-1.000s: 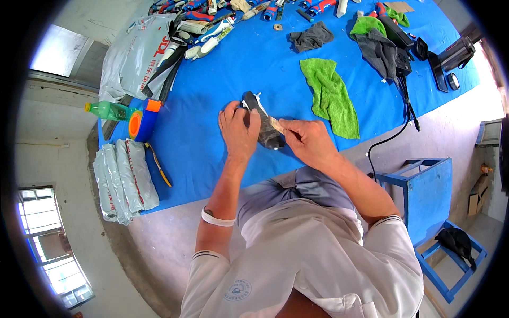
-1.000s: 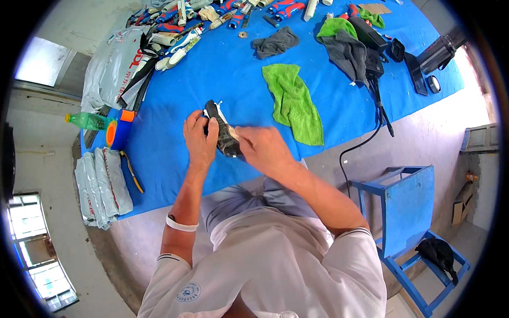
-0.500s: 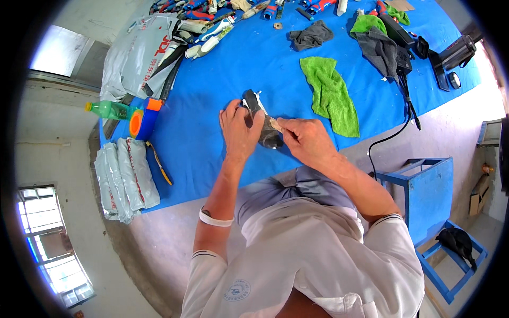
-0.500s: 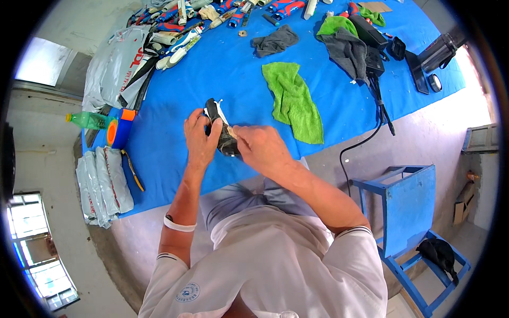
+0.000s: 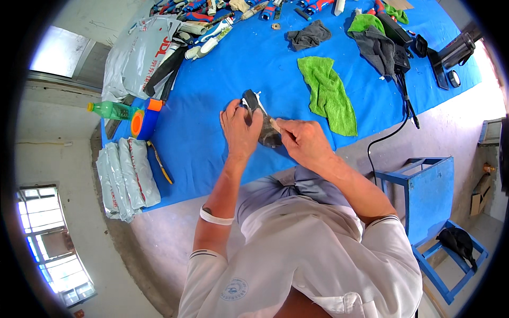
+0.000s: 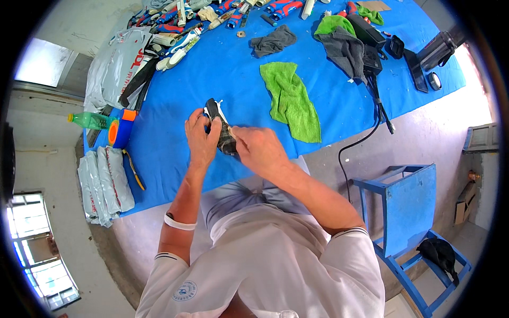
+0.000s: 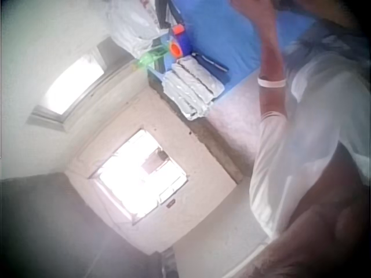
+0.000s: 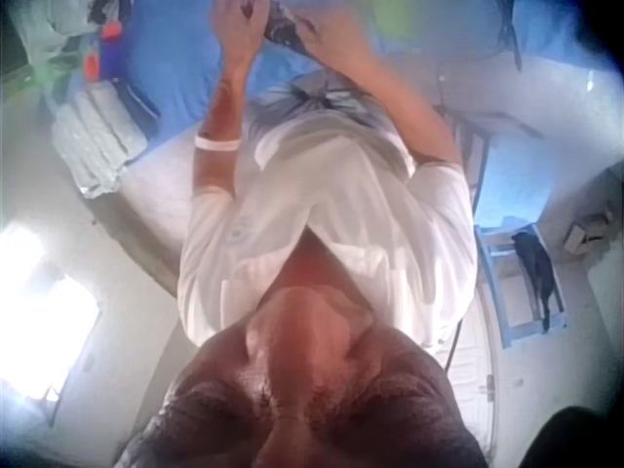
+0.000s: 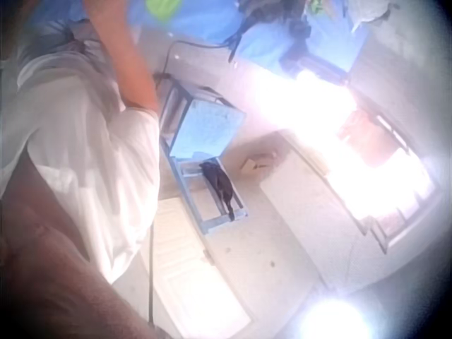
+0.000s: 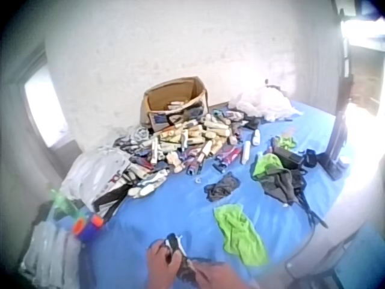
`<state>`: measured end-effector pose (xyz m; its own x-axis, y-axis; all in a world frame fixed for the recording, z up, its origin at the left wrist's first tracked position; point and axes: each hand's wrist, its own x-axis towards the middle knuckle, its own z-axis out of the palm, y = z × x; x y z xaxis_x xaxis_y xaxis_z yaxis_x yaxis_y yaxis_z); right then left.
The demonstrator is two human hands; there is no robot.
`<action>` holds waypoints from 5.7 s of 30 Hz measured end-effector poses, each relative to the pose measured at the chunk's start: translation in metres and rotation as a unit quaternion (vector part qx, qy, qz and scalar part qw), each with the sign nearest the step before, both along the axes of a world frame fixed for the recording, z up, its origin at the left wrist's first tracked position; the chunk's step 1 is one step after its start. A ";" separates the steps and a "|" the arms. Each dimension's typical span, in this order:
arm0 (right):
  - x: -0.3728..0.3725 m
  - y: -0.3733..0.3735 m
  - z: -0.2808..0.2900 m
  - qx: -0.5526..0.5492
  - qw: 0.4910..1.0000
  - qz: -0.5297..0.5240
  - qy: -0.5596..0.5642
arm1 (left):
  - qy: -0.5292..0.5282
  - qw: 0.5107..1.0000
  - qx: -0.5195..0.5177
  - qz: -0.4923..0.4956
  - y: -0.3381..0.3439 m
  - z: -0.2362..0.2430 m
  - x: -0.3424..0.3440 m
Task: The person disassembles and cleans hair clippers by hand, using a small wooden tool and a green cloth to remove debris from the body and internal components.
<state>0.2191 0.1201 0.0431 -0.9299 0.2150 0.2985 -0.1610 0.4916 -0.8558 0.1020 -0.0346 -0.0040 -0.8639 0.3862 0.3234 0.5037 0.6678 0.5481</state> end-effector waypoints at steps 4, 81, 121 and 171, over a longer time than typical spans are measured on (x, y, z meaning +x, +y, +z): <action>0.007 0.000 0.001 -0.007 1.000 -0.003 -0.022 | 0.005 1.000 0.007 -0.002 -0.001 -0.003 -0.001; 0.077 -0.030 -0.036 -0.187 0.977 -0.098 -0.039 | -0.011 0.999 -0.040 -0.034 0.018 0.019 0.030; 0.005 0.007 -0.020 -0.288 0.896 0.083 -0.329 | -0.024 0.997 0.072 -0.030 -0.005 0.002 0.033; 0.017 -0.008 -0.039 -0.042 0.994 0.101 0.004 | -0.003 0.996 0.083 -0.028 -0.005 -0.003 0.033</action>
